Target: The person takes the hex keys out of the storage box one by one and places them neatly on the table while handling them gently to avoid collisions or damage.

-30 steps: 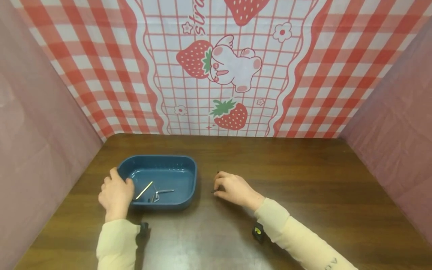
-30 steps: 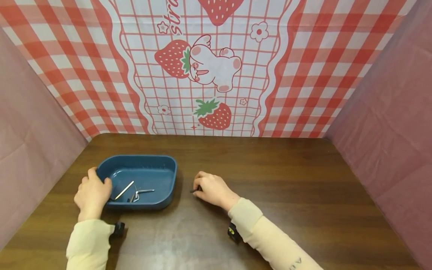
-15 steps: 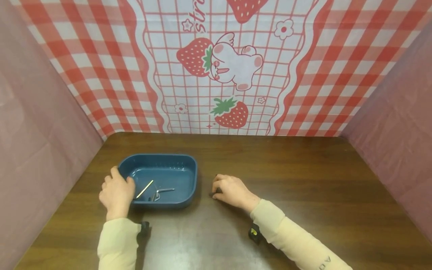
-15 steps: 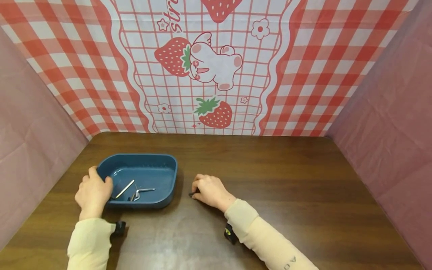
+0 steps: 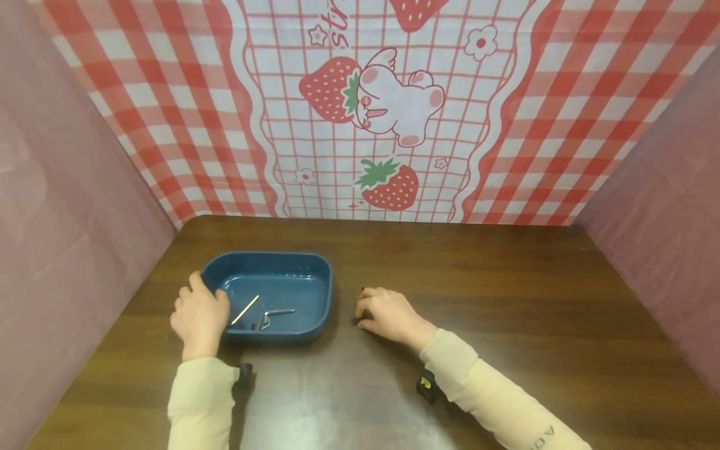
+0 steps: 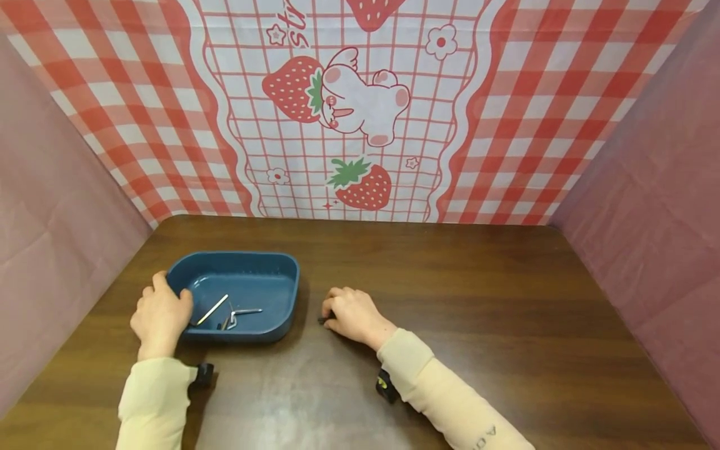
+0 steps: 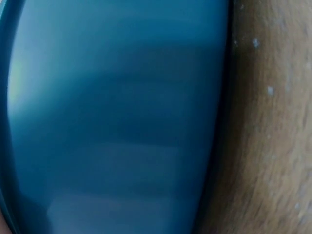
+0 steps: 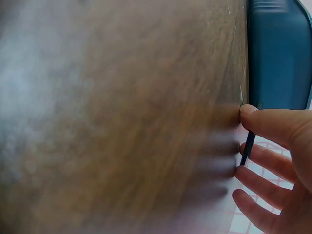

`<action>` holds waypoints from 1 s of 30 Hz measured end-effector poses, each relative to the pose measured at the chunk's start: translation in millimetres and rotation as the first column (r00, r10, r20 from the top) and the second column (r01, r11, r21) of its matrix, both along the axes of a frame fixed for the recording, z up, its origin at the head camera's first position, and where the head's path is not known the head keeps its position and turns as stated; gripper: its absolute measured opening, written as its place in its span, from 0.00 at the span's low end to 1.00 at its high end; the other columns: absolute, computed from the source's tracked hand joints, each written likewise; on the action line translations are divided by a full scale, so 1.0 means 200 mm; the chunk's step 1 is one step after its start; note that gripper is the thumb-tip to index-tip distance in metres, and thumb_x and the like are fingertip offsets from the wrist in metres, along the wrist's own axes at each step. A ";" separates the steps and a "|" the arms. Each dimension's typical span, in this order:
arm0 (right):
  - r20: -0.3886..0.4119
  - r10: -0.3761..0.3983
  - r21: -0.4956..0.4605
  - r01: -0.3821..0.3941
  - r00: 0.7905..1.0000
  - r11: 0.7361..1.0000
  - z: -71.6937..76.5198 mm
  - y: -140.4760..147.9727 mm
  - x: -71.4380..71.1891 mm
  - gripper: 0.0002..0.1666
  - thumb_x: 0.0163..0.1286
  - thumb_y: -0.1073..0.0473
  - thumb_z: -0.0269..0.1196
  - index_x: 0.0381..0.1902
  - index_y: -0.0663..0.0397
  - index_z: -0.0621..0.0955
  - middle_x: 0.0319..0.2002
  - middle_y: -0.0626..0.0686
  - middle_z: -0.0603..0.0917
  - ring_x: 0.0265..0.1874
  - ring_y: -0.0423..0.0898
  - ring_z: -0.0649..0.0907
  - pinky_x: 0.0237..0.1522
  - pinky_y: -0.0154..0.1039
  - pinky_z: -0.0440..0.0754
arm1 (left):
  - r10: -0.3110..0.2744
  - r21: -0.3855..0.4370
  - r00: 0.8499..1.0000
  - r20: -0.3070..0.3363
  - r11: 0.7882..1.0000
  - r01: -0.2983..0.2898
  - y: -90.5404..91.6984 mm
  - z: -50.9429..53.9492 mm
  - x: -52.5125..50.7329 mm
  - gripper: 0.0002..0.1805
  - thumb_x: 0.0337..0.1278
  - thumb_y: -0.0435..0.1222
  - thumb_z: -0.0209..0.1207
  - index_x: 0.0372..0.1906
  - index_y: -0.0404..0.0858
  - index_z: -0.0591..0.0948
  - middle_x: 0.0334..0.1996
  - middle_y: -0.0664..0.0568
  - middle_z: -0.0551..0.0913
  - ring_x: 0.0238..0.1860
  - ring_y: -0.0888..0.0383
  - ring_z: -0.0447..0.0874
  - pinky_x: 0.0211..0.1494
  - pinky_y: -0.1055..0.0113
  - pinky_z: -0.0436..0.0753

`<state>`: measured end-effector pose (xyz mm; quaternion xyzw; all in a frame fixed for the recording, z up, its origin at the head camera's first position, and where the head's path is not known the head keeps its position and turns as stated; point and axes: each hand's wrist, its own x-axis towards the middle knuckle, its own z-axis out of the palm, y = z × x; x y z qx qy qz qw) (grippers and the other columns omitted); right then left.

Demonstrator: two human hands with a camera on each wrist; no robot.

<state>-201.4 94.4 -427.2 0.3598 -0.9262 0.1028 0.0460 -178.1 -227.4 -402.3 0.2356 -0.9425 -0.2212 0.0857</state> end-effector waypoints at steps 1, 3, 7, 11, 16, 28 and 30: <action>-0.001 -0.004 -0.001 0.004 1.000 1.000 0.00 0.00 0.00 0.05 0.52 0.51 0.67 0.28 0.40 0.82 0.40 0.43 0.80 0.36 0.44 0.79 0.36 0.41 0.77 | -0.002 -0.002 1.000 -0.002 1.000 0.002 0.00 0.00 0.00 0.31 0.59 0.42 0.43 0.64 0.31 0.55 0.54 0.25 0.65 0.51 0.29 0.65 0.47 0.38 0.66; 0.001 -0.007 -0.001 0.007 1.000 1.000 0.01 0.00 0.00 0.05 0.52 0.51 0.67 0.28 0.40 0.81 0.40 0.43 0.80 0.36 0.44 0.78 0.36 0.41 0.77 | -0.004 -0.005 1.000 -0.003 1.000 0.004 0.00 0.01 -0.01 0.31 0.59 0.42 0.43 0.64 0.31 0.55 0.54 0.25 0.65 0.51 0.29 0.65 0.47 0.38 0.66; 0.011 -0.005 0.003 0.005 1.000 1.000 0.01 0.00 0.00 0.05 0.53 0.51 0.67 0.28 0.40 0.81 0.39 0.42 0.80 0.36 0.44 0.78 0.35 0.41 0.77 | -0.007 -0.010 1.000 0.011 1.000 0.007 0.01 0.01 -0.01 0.31 0.59 0.42 0.44 0.64 0.30 0.54 0.54 0.24 0.64 0.51 0.29 0.65 0.47 0.39 0.66; 0.003 -0.003 0.010 0.003 1.000 1.000 0.01 0.00 -0.01 0.05 0.52 0.51 0.67 0.28 0.40 0.81 0.39 0.42 0.79 0.35 0.44 0.78 0.35 0.40 0.77 | -0.007 -0.009 1.000 0.011 1.000 0.007 0.01 0.01 -0.01 0.31 0.59 0.42 0.43 0.64 0.30 0.54 0.54 0.24 0.64 0.51 0.29 0.65 0.48 0.39 0.66; 0.007 0.005 0.002 -0.005 1.000 1.000 0.02 0.00 0.00 0.05 0.53 0.51 0.66 0.28 0.40 0.81 0.39 0.42 0.79 0.37 0.44 0.79 0.36 0.41 0.78 | -0.002 -0.008 1.000 0.003 1.000 0.002 0.01 0.01 0.00 0.31 0.58 0.41 0.43 0.64 0.30 0.54 0.53 0.25 0.65 0.51 0.29 0.65 0.47 0.39 0.66; 0.021 0.017 -0.004 -0.017 1.000 1.000 0.02 0.00 0.00 0.04 0.55 0.51 0.65 0.29 0.40 0.81 0.40 0.43 0.79 0.40 0.45 0.79 0.38 0.41 0.78 | 0.003 -0.015 1.000 -0.018 1.000 -0.003 0.01 0.01 0.00 0.31 0.58 0.41 0.44 0.63 0.30 0.56 0.52 0.25 0.66 0.49 0.29 0.66 0.45 0.39 0.67; 0.025 0.018 -0.003 -0.018 1.000 1.000 0.02 0.00 0.01 0.04 0.55 0.51 0.65 0.29 0.40 0.81 0.40 0.43 0.79 0.40 0.46 0.79 0.38 0.42 0.78 | 0.003 -0.015 1.000 -0.013 1.000 -0.003 0.01 0.00 0.01 0.31 0.58 0.41 0.44 0.63 0.30 0.55 0.52 0.24 0.66 0.50 0.29 0.66 0.46 0.39 0.66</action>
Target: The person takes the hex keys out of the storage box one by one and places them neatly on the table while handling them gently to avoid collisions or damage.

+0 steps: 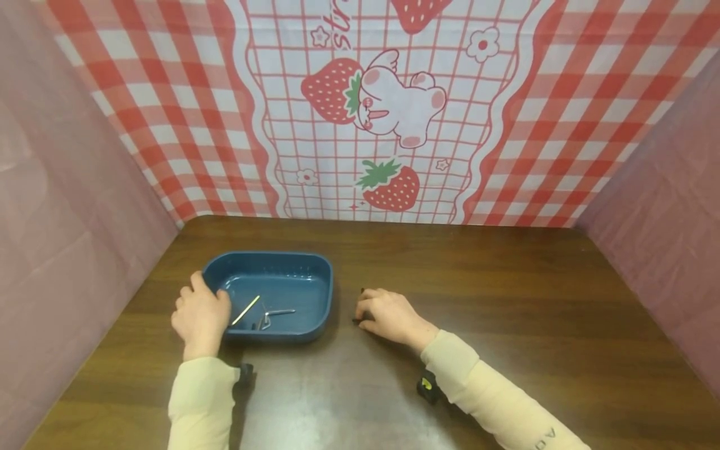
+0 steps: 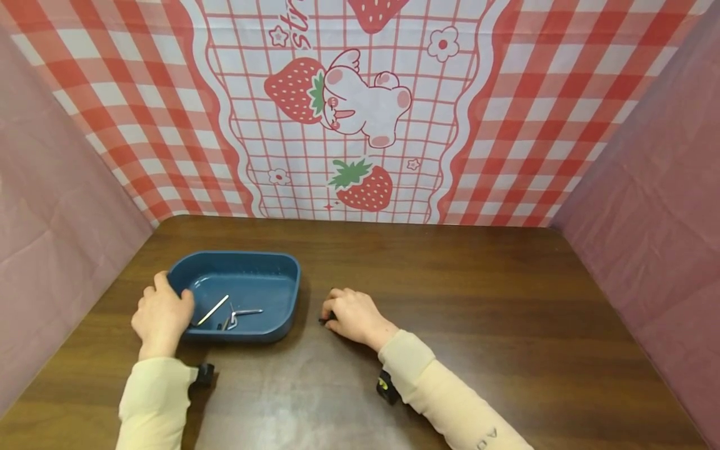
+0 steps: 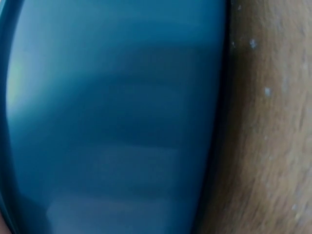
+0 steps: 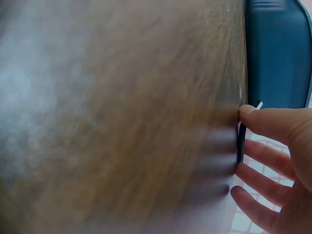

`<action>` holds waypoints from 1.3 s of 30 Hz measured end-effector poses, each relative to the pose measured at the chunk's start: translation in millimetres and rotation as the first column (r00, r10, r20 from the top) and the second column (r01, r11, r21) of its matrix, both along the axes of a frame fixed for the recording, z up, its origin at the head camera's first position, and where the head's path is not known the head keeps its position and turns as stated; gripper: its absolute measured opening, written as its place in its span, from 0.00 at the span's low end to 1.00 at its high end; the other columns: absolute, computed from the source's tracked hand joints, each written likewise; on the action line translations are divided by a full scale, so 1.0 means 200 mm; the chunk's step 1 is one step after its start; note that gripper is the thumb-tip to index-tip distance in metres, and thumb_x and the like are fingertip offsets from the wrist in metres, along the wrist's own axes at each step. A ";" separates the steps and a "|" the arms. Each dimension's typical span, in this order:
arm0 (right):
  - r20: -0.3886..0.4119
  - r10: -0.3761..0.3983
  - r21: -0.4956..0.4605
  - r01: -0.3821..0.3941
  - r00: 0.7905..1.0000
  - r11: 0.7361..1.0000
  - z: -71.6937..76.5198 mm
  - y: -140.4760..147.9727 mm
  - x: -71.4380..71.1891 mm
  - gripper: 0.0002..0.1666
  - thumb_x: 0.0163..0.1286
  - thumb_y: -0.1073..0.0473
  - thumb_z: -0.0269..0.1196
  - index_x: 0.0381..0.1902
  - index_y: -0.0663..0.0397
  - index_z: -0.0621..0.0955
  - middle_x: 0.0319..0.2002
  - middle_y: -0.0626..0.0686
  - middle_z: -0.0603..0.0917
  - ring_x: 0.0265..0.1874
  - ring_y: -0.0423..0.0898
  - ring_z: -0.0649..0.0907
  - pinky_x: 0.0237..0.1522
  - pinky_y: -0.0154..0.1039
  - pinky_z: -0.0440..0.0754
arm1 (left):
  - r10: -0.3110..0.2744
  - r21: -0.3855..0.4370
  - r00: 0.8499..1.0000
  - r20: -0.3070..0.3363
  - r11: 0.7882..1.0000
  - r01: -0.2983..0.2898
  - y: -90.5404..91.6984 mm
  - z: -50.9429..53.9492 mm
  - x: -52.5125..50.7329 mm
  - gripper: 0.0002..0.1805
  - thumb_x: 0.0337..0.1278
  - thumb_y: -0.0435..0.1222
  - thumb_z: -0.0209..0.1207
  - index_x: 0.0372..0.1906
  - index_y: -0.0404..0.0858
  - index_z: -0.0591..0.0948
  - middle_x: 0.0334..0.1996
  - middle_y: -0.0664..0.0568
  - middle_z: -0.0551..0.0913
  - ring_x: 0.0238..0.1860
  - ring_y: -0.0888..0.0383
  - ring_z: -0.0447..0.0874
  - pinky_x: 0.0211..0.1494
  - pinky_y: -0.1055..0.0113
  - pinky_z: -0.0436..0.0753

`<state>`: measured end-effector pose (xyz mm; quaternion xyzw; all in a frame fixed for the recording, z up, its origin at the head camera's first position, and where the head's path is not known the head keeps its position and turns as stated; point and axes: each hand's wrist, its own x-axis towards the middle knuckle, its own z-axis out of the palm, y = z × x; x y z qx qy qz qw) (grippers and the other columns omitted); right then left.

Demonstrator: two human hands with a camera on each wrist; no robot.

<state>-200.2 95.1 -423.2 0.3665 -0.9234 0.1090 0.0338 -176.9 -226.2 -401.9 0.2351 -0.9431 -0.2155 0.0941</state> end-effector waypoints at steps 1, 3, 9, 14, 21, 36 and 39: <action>0.001 0.001 0.000 -0.001 1.000 1.000 0.00 0.00 0.00 0.04 0.55 0.51 0.65 0.29 0.40 0.81 0.40 0.44 0.79 0.40 0.46 0.79 0.38 0.42 0.79 | 0.000 0.000 1.000 0.002 1.000 0.000 0.00 0.00 0.00 0.31 0.58 0.41 0.44 0.63 0.30 0.55 0.52 0.24 0.66 0.50 0.29 0.66 0.46 0.39 0.66; 0.002 0.003 0.002 -0.003 1.000 1.000 0.00 0.00 0.00 0.04 0.55 0.52 0.65 0.29 0.40 0.81 0.41 0.44 0.79 0.41 0.46 0.79 0.38 0.42 0.79 | 0.001 0.003 1.000 0.004 1.000 -0.001 0.00 0.00 0.00 0.31 0.58 0.41 0.44 0.63 0.30 0.55 0.52 0.24 0.66 0.50 0.29 0.66 0.46 0.38 0.66; -0.008 0.005 0.000 -0.005 1.000 1.000 0.00 0.00 0.00 0.04 0.55 0.52 0.65 0.29 0.39 0.81 0.41 0.43 0.79 0.42 0.46 0.80 0.38 0.42 0.79 | -0.001 0.001 1.000 -0.009 1.000 0.001 0.00 0.00 0.00 0.31 0.58 0.41 0.44 0.63 0.30 0.56 0.52 0.24 0.66 0.49 0.29 0.66 0.46 0.38 0.66; -0.008 0.012 -0.005 -0.012 1.000 1.000 -0.01 0.00 0.00 0.04 0.55 0.52 0.65 0.30 0.40 0.81 0.41 0.44 0.79 0.44 0.46 0.80 0.40 0.43 0.79 | -0.002 0.003 1.000 -0.006 1.000 0.002 0.00 0.00 -0.01 0.31 0.58 0.41 0.44 0.63 0.30 0.55 0.52 0.24 0.66 0.50 0.29 0.66 0.47 0.38 0.66; 0.005 0.003 -0.006 -0.003 1.000 1.000 0.00 0.00 0.00 0.04 0.55 0.52 0.66 0.30 0.40 0.81 0.41 0.44 0.79 0.43 0.47 0.79 0.40 0.43 0.79 | -0.005 -0.001 1.000 -0.004 1.000 0.005 0.00 0.00 -0.01 0.31 0.58 0.41 0.44 0.63 0.29 0.55 0.52 0.24 0.65 0.50 0.29 0.66 0.46 0.38 0.66; -0.037 -0.009 -0.009 0.009 0.999 1.000 -0.01 -0.03 -0.01 0.06 0.55 0.50 0.65 0.30 0.40 0.82 0.36 0.44 0.80 0.41 0.48 0.81 0.38 0.44 0.80 | -0.008 -0.005 1.000 -0.007 1.000 0.008 0.00 0.00 -0.01 0.31 0.58 0.41 0.44 0.63 0.29 0.55 0.52 0.24 0.66 0.50 0.29 0.66 0.47 0.39 0.66; -0.048 -0.016 -0.020 0.015 0.999 1.000 0.00 -0.04 -0.01 0.06 0.56 0.50 0.65 0.30 0.41 0.82 0.34 0.44 0.80 0.39 0.48 0.82 0.36 0.44 0.80 | -0.011 0.000 1.000 0.003 1.000 0.011 0.00 0.00 -0.01 0.31 0.58 0.41 0.44 0.63 0.29 0.55 0.53 0.24 0.65 0.51 0.29 0.66 0.48 0.39 0.66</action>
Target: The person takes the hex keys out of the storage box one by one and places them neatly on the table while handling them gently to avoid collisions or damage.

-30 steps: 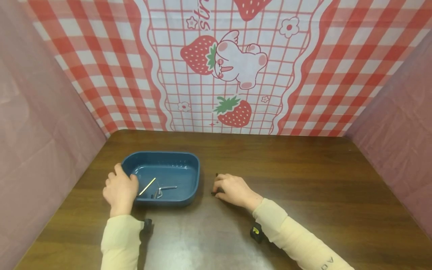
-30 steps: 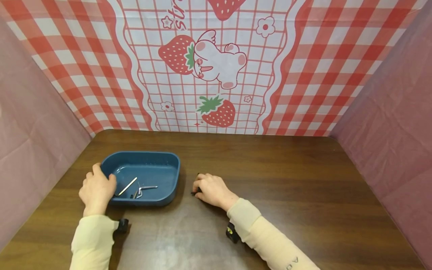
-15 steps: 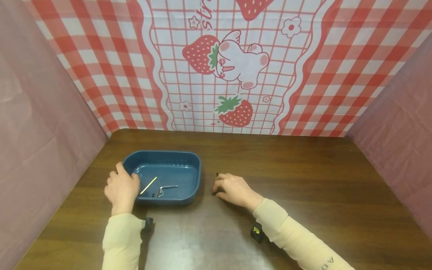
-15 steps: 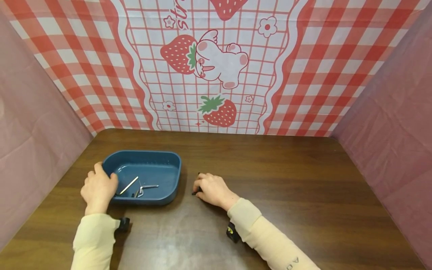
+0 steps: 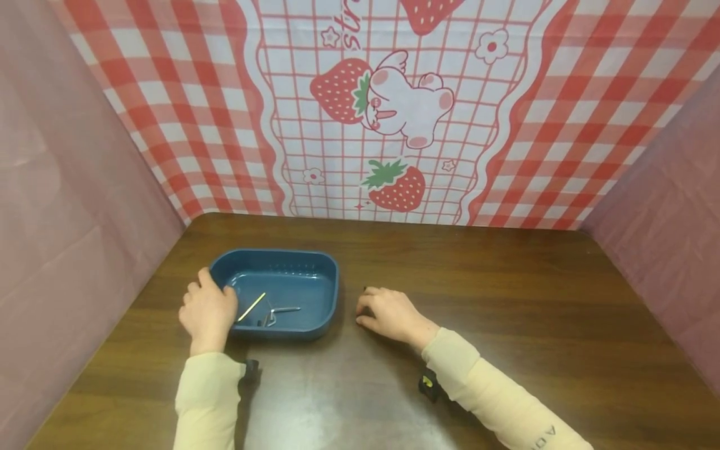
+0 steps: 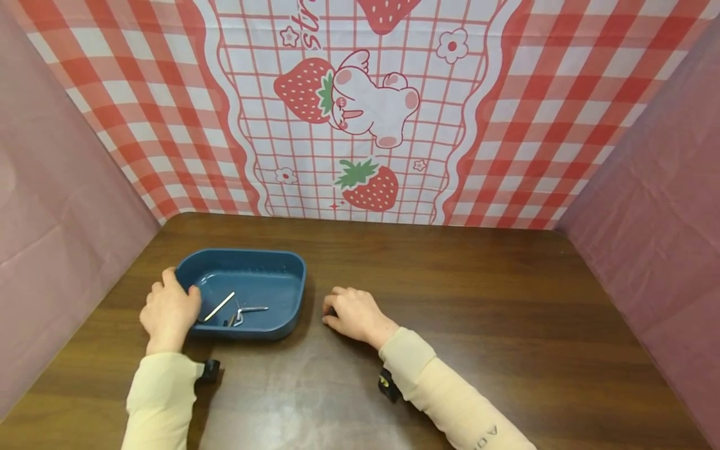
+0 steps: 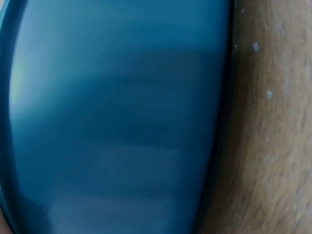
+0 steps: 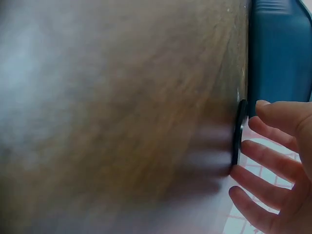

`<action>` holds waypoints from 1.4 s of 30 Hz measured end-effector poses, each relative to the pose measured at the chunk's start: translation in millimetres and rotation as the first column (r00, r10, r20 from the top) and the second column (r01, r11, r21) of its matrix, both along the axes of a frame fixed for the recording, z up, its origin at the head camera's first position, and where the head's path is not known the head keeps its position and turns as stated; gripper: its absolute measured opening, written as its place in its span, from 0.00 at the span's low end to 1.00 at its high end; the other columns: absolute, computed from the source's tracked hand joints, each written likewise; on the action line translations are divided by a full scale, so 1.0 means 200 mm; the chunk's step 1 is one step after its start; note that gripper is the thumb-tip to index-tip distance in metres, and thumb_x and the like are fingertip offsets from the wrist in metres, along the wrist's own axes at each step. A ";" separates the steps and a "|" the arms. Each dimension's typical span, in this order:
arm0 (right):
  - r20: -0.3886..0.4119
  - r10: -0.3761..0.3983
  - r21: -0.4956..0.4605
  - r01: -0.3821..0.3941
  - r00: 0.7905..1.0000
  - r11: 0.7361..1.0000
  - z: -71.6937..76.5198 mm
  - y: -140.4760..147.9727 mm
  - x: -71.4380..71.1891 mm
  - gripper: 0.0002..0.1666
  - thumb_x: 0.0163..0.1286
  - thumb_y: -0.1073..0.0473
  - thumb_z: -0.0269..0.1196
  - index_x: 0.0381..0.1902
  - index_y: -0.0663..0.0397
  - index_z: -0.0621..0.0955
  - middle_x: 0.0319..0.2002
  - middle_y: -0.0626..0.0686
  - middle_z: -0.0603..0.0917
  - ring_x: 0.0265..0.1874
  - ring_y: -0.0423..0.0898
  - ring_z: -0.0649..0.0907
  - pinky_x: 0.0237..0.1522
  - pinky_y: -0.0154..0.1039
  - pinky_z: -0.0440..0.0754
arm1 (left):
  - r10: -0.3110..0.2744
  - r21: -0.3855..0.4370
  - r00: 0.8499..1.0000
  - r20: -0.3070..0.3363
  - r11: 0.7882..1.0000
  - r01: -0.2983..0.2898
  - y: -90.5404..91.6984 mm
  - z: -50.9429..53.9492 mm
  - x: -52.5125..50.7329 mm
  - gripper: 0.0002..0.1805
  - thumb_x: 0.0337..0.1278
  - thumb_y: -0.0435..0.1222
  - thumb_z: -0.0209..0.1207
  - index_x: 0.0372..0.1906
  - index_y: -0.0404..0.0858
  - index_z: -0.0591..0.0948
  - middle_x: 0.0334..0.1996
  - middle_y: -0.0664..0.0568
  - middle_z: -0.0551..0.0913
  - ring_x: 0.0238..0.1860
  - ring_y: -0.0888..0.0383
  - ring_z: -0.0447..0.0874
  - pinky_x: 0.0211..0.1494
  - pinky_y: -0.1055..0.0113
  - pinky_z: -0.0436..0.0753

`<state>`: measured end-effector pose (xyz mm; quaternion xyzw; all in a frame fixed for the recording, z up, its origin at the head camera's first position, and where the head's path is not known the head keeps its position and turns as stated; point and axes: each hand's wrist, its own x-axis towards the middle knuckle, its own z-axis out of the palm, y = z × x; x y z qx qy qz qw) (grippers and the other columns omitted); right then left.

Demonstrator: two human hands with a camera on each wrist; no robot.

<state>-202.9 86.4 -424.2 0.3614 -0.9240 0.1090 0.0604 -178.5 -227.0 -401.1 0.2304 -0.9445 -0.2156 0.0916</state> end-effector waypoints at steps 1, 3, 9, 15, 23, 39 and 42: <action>0.001 -0.004 -0.004 0.004 1.000 1.000 0.00 0.00 0.00 0.06 0.56 0.50 0.64 0.30 0.42 0.81 0.34 0.45 0.79 0.37 0.47 0.82 0.35 0.43 0.80 | -0.002 0.002 1.000 0.002 1.000 0.002 0.00 0.00 0.00 0.31 0.58 0.41 0.44 0.64 0.29 0.55 0.53 0.24 0.65 0.51 0.29 0.65 0.48 0.39 0.66; 0.003 -0.014 -0.016 0.014 1.000 1.000 0.01 -0.01 0.00 0.05 0.56 0.51 0.64 0.30 0.42 0.81 0.32 0.44 0.79 0.33 0.45 0.82 0.31 0.41 0.80 | -0.002 0.006 1.000 0.005 1.000 0.002 0.00 0.00 0.00 0.32 0.58 0.41 0.44 0.64 0.29 0.54 0.53 0.24 0.65 0.51 0.29 0.65 0.48 0.39 0.66; -0.094 -0.062 -0.116 0.051 0.994 0.992 0.03 -0.04 -0.03 0.03 0.57 0.54 0.62 0.29 0.44 0.81 0.30 0.43 0.79 0.25 0.39 0.80 0.27 0.37 0.77 | 0.008 0.007 1.000 0.007 1.000 -0.008 0.00 0.00 0.00 0.31 0.58 0.41 0.44 0.63 0.29 0.55 0.52 0.24 0.65 0.50 0.29 0.66 0.48 0.39 0.66; -0.225 -0.093 -0.237 0.038 0.970 0.971 0.12 -0.14 -0.05 0.03 0.57 0.57 0.61 0.30 0.45 0.82 0.29 0.43 0.80 0.26 0.40 0.80 0.29 0.37 0.77 | -0.001 0.004 1.000 0.010 1.000 0.000 0.00 0.00 0.00 0.31 0.58 0.41 0.44 0.63 0.29 0.54 0.53 0.24 0.65 0.50 0.29 0.65 0.48 0.39 0.66; -0.243 -0.022 -0.195 -0.027 0.970 0.980 0.19 -0.33 -0.04 0.05 0.57 0.57 0.61 0.31 0.45 0.82 0.31 0.43 0.81 0.30 0.41 0.81 0.31 0.36 0.77 | -0.006 0.004 1.000 0.006 1.000 0.006 0.00 0.00 -0.01 0.32 0.58 0.41 0.44 0.64 0.29 0.54 0.53 0.24 0.65 0.51 0.29 0.66 0.48 0.39 0.66; -0.087 -0.001 0.153 0.014 0.996 0.988 0.14 -0.63 -0.04 0.12 0.57 0.54 0.60 0.40 0.38 0.82 0.38 0.41 0.82 0.34 0.40 0.82 0.32 0.34 0.78 | 0.006 0.006 1.000 0.007 1.000 -0.006 0.00 0.00 0.00 0.31 0.58 0.41 0.44 0.64 0.29 0.55 0.53 0.25 0.65 0.51 0.30 0.66 0.47 0.39 0.67; -0.061 0.012 0.189 0.000 0.998 0.982 0.13 -0.65 -0.04 0.12 0.57 0.53 0.61 0.41 0.38 0.82 0.38 0.41 0.82 0.35 0.40 0.83 0.32 0.35 0.78 | 0.005 0.005 1.000 0.003 1.000 -0.005 0.00 0.00 0.00 0.31 0.58 0.41 0.44 0.63 0.29 0.55 0.53 0.25 0.66 0.51 0.30 0.66 0.47 0.39 0.67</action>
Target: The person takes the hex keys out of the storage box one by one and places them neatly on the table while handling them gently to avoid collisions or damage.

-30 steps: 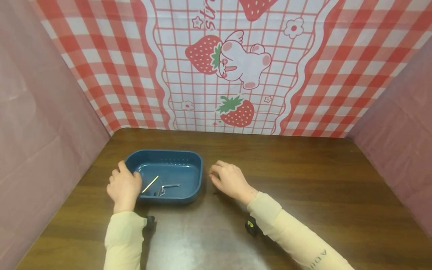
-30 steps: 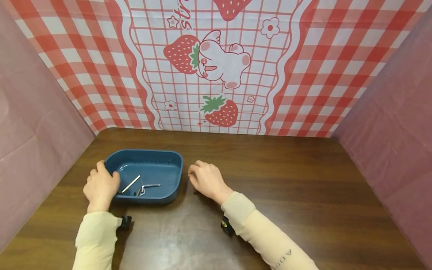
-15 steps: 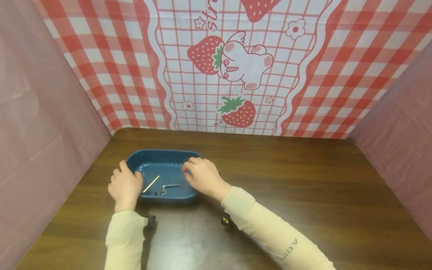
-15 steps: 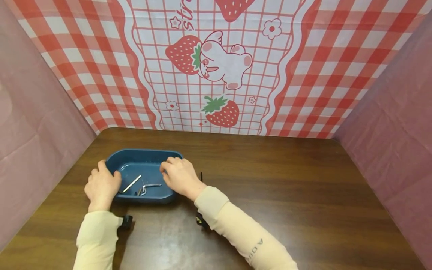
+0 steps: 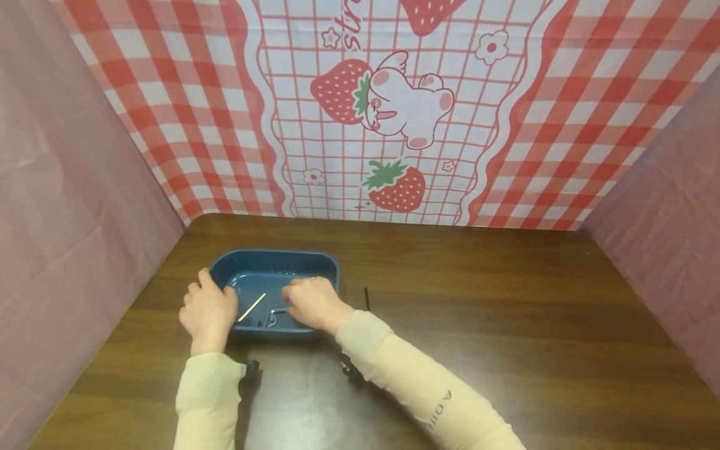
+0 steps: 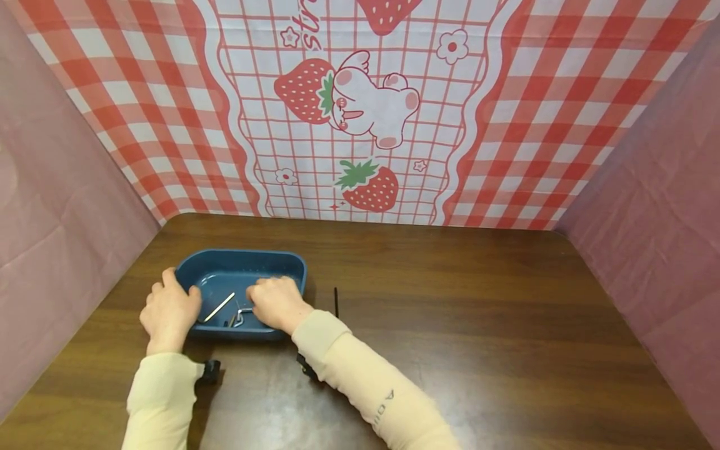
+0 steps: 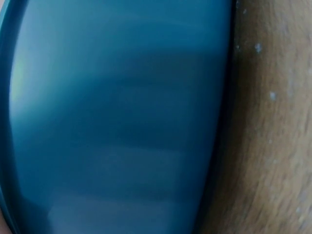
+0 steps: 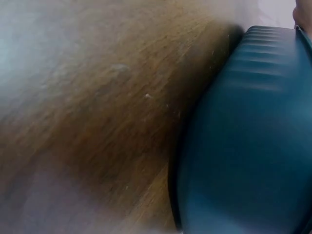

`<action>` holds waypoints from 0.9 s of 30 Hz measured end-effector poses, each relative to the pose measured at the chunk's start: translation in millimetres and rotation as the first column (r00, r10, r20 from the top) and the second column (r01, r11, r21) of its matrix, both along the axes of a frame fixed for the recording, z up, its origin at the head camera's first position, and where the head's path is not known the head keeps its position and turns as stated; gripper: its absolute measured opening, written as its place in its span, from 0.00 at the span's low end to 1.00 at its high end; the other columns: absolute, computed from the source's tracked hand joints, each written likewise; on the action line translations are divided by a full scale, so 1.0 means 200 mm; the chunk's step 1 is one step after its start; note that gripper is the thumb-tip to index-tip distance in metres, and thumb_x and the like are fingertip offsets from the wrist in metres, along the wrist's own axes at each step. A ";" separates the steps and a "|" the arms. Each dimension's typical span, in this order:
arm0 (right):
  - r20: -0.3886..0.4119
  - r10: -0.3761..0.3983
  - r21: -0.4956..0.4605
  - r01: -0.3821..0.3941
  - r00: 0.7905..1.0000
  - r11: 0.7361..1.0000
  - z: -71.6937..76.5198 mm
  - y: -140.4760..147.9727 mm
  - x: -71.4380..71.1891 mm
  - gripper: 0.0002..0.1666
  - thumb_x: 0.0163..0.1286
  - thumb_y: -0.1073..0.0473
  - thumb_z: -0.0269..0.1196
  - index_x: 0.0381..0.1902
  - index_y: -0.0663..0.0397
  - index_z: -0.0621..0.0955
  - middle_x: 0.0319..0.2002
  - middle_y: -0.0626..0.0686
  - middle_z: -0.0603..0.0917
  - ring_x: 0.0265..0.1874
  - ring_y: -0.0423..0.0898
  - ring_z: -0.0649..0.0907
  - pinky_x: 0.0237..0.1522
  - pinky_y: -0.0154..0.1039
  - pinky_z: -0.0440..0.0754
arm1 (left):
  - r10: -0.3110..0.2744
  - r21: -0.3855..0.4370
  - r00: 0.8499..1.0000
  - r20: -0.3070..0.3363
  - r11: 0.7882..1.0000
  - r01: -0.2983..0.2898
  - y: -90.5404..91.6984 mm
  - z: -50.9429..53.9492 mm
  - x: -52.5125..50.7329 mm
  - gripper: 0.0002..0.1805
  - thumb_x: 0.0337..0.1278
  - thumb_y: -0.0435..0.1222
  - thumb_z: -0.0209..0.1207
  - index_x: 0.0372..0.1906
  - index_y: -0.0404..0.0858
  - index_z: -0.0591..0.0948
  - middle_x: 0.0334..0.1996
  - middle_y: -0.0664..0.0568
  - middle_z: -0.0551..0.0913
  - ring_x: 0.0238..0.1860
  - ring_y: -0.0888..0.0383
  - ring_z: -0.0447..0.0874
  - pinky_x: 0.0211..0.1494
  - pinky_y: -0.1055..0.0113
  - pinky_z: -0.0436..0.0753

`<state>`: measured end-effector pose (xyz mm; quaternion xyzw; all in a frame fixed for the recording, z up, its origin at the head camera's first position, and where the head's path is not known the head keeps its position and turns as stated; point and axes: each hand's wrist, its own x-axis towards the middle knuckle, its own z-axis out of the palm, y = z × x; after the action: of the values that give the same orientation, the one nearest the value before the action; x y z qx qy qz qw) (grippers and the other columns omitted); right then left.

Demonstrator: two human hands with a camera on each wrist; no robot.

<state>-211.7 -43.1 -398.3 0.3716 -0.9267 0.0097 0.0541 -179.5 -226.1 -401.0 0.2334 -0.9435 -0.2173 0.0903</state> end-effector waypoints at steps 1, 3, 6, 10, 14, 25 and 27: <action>0.019 0.009 0.008 -0.010 1.000 1.000 0.00 0.00 0.00 0.12 0.57 0.52 0.61 0.40 0.38 0.82 0.38 0.41 0.83 0.35 0.40 0.83 0.32 0.36 0.78 | 0.000 -0.001 1.000 -0.001 1.000 0.000 0.00 0.00 0.00 0.31 0.58 0.41 0.44 0.63 0.29 0.55 0.53 0.25 0.66 0.50 0.30 0.66 0.47 0.39 0.67; 0.064 0.024 0.018 -0.025 0.998 1.000 -0.01 -0.01 -0.01 0.11 0.58 0.50 0.61 0.40 0.38 0.82 0.38 0.41 0.83 0.36 0.39 0.82 0.33 0.36 0.78 | 0.001 -0.002 1.000 -0.004 1.000 -0.001 0.00 0.00 0.00 0.31 0.58 0.41 0.44 0.63 0.29 0.55 0.53 0.25 0.66 0.50 0.30 0.66 0.46 0.39 0.67; 0.124 0.036 0.023 -0.039 0.992 0.999 -0.01 0.00 -0.01 0.10 0.58 0.48 0.62 0.39 0.38 0.82 0.38 0.41 0.83 0.37 0.40 0.82 0.34 0.37 0.79 | 0.006 0.003 1.000 -0.005 1.000 -0.006 0.00 0.00 0.00 0.31 0.58 0.41 0.44 0.63 0.29 0.55 0.53 0.25 0.66 0.50 0.30 0.66 0.46 0.39 0.67; 0.155 0.031 0.042 -0.038 0.987 0.998 0.00 -0.01 -0.01 0.11 0.58 0.48 0.63 0.40 0.39 0.81 0.38 0.42 0.82 0.37 0.41 0.82 0.34 0.38 0.79 | 0.015 0.010 1.000 0.001 1.000 -0.015 0.00 0.00 0.00 0.31 0.58 0.41 0.44 0.64 0.30 0.55 0.53 0.25 0.66 0.51 0.30 0.66 0.47 0.39 0.67; 0.140 0.019 0.072 -0.029 0.990 0.997 0.00 -0.02 -0.01 0.09 0.56 0.50 0.63 0.36 0.40 0.81 0.35 0.43 0.82 0.35 0.41 0.82 0.32 0.38 0.79 | 0.018 0.012 1.000 -0.002 1.000 -0.018 0.00 0.00 0.01 0.31 0.58 0.41 0.44 0.63 0.30 0.55 0.53 0.25 0.66 0.50 0.29 0.66 0.46 0.39 0.67; 0.109 -0.054 0.108 0.043 0.993 0.993 -0.02 -0.03 -0.03 0.05 0.54 0.52 0.64 0.24 0.44 0.80 0.28 0.44 0.83 0.28 0.43 0.82 0.26 0.39 0.78 | 0.012 0.011 1.000 -0.006 1.000 -0.012 0.00 0.00 0.01 0.31 0.58 0.41 0.44 0.63 0.30 0.56 0.53 0.25 0.66 0.50 0.30 0.66 0.45 0.39 0.67; 0.105 -0.069 0.110 0.057 0.992 0.992 -0.03 -0.03 -0.03 0.05 0.54 0.53 0.63 0.22 0.45 0.80 0.28 0.45 0.84 0.27 0.43 0.82 0.25 0.40 0.78 | 0.012 0.011 1.000 -0.004 1.000 -0.011 0.00 0.00 0.01 0.31 0.58 0.41 0.44 0.63 0.30 0.55 0.53 0.25 0.66 0.50 0.30 0.66 0.46 0.39 0.67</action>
<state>-217.8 -49.5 -404.0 0.3434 -0.9388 -0.0216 -0.0162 -178.4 -225.8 -400.6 0.2389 -0.9407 -0.2225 0.0920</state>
